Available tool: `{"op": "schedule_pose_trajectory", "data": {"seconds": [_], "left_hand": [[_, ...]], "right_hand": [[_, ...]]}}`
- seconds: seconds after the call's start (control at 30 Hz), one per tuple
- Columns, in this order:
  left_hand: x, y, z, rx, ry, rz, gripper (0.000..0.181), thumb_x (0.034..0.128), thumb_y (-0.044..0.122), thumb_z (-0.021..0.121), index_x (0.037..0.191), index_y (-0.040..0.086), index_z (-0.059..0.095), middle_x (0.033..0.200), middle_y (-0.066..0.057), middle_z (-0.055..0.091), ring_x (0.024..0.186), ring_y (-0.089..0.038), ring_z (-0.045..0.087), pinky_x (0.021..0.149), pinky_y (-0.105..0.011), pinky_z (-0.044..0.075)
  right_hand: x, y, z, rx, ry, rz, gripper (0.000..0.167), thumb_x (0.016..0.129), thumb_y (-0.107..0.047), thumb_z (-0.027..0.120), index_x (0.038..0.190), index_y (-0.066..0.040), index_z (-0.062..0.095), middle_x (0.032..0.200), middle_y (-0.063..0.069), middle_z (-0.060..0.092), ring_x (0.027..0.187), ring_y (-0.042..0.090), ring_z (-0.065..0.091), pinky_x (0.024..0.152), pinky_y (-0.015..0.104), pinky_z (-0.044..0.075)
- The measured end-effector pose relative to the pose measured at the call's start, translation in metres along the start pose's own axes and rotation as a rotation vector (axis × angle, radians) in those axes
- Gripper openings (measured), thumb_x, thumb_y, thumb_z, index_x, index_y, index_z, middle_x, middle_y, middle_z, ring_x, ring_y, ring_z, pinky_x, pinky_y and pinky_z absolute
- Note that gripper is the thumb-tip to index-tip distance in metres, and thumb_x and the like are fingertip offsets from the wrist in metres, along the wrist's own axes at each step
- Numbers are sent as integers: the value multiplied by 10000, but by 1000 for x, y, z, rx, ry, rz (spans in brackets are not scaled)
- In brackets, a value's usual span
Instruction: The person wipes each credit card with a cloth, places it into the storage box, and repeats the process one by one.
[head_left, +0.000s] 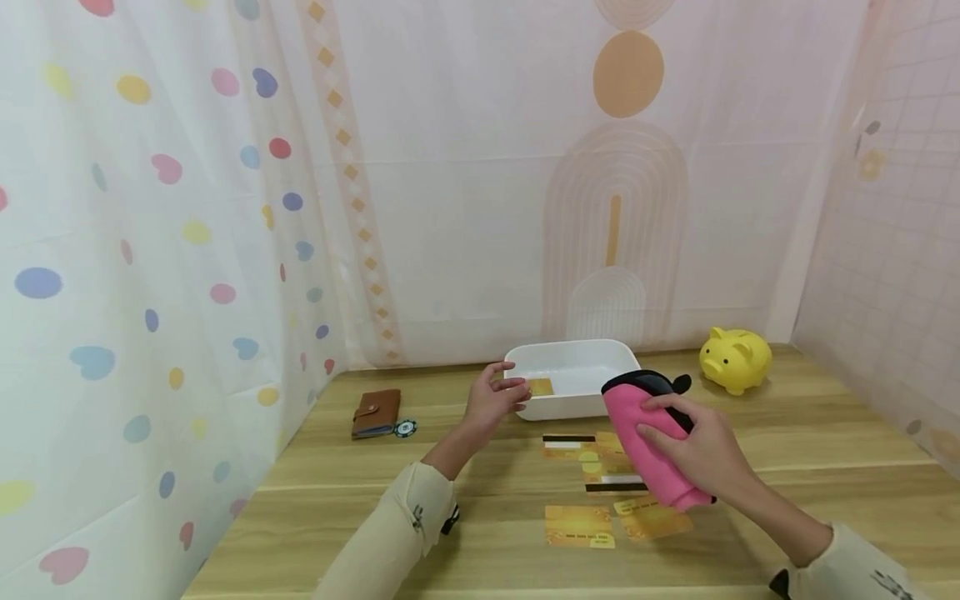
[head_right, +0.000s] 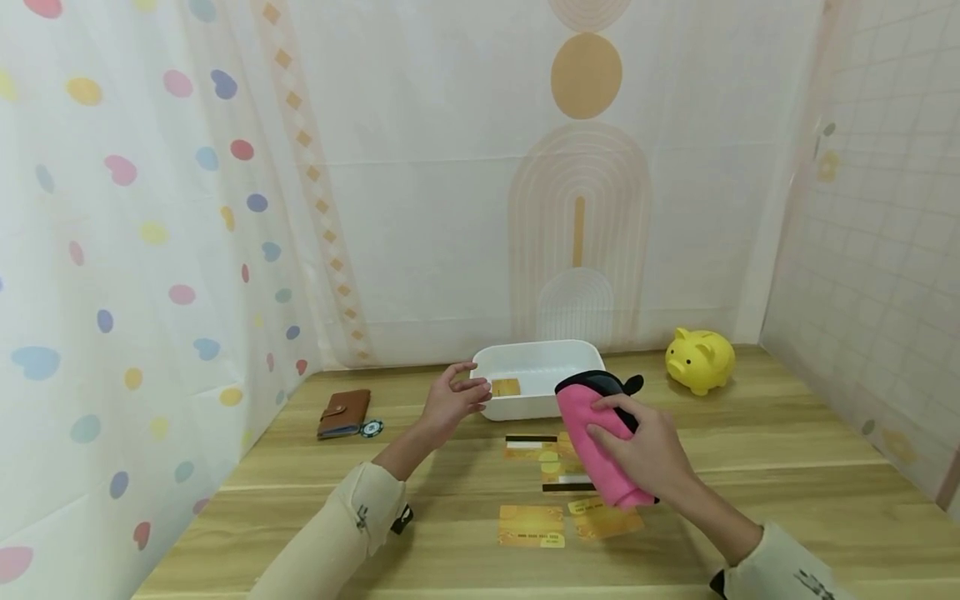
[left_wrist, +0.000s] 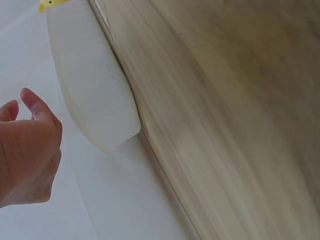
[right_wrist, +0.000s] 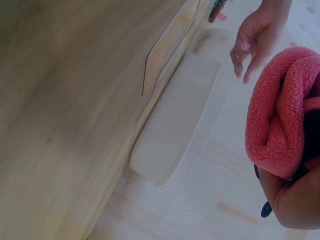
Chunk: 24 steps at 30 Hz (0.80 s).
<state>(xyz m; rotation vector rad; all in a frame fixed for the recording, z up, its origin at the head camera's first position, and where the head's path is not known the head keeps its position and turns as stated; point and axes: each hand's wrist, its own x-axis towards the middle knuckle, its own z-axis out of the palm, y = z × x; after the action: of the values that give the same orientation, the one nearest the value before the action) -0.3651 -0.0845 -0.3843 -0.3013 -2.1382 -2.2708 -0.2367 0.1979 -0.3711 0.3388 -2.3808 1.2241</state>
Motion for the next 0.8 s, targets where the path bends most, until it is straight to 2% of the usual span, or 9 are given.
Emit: {"op": "schedule_pose_trajectory", "data": {"seconds": [0.2,0.3,0.43,0.5,0.6,0.73,0.8], "left_hand": [[-1,0,-1,22,-19,-3,480,890,-18,708,1322,-34,499,1112,-227,660,854,-242,715,733,-343,590],[0,-5,-2,20,-40,5,450,877,-24,718,1288,-13,535,1103,-202,667,804,-178,701,717,-342,589],[-3,-4,-1,58,-83,32,433,879,7,727,1277,-7,557,1133,-224,656,795,-171,698,741,-420,588],[-5,-3,0,103,-105,38,436,877,36,740,1276,-2,567,1147,-222,656,816,-218,712,746,-454,585],[-8,-3,-1,174,-149,23,449,869,78,763,1279,24,588,1175,-204,659,845,-251,718,686,-399,579],[-11,-9,-4,305,-250,21,485,866,151,781,1295,35,586,1216,-208,648,797,-174,680,590,-273,518],[-11,-12,-5,374,-311,28,510,871,165,778,1312,19,570,1232,-222,637,843,-153,657,611,-259,509]], "right_hand": [[0,-1,0,8,-2,-6,236,865,-165,783,1079,-111,697,903,138,679,435,90,469,388,263,413],[-1,-1,0,10,-2,-6,235,866,-161,781,1080,-110,698,904,137,680,432,91,469,384,262,409],[-1,-1,-1,4,-2,-2,239,869,-167,779,1086,-112,695,866,130,668,432,96,483,382,267,418],[-1,-1,-1,0,-3,3,242,869,-171,779,1088,-115,693,828,119,650,433,99,486,384,270,422],[-1,-2,-1,3,-6,12,246,869,-172,779,1092,-116,691,802,110,636,432,106,493,386,275,431],[-1,-1,0,5,-7,6,245,868,-168,780,1090,-113,693,814,114,645,433,107,499,388,277,435],[-1,-1,0,3,-7,-1,242,867,-167,781,1087,-111,695,821,118,650,432,104,494,387,275,431]]}}
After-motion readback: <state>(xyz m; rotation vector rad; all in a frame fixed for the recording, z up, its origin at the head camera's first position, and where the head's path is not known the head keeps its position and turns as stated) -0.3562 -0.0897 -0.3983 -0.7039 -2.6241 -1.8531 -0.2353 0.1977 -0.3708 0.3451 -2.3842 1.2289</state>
